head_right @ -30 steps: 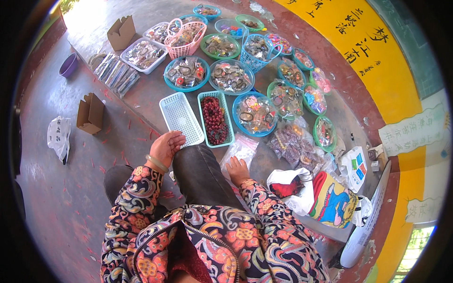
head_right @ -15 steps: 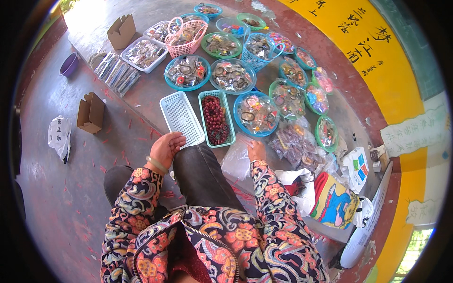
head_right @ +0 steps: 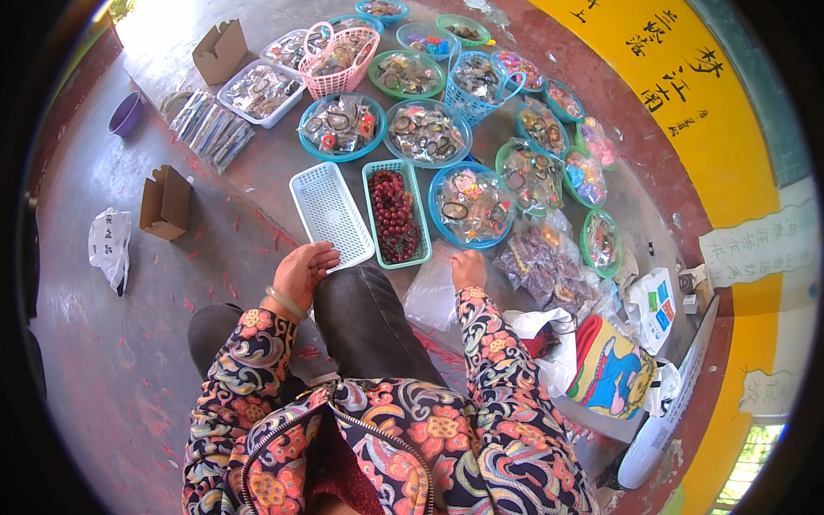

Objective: The person sits on the floor and packs small beaded bracelets into clear plastic bags. They pick up bracelets from a white basket, place them into bags, and set the filled bags aside. The workspace includes multiple baskets of beads and packaged items.

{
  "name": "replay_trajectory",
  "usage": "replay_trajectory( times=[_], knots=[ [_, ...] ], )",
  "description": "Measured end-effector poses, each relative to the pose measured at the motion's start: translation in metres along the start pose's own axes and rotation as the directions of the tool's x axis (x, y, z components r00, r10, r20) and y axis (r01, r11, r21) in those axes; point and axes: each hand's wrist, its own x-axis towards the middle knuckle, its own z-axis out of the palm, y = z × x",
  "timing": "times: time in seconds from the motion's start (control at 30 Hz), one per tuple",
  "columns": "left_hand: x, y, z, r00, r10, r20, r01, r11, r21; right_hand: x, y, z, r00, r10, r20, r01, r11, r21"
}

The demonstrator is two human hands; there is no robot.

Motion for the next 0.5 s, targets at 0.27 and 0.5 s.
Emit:
replay_trajectory(
  times=[0.27,0.5],
  knots=[
    [0.002,-0.001,0.003,1.000,-0.002,0.004,0.002,1.000,0.009,-0.010,-0.008,0.003,0.986,-0.090,0.141,0.111,0.982,-0.153],
    [0.002,-0.002,-0.001,1.000,0.008,0.001,-0.008,1.000,-0.006,0.005,-0.013,0.010,0.976,0.010,0.216,0.036,0.978,-0.208]
  ],
)
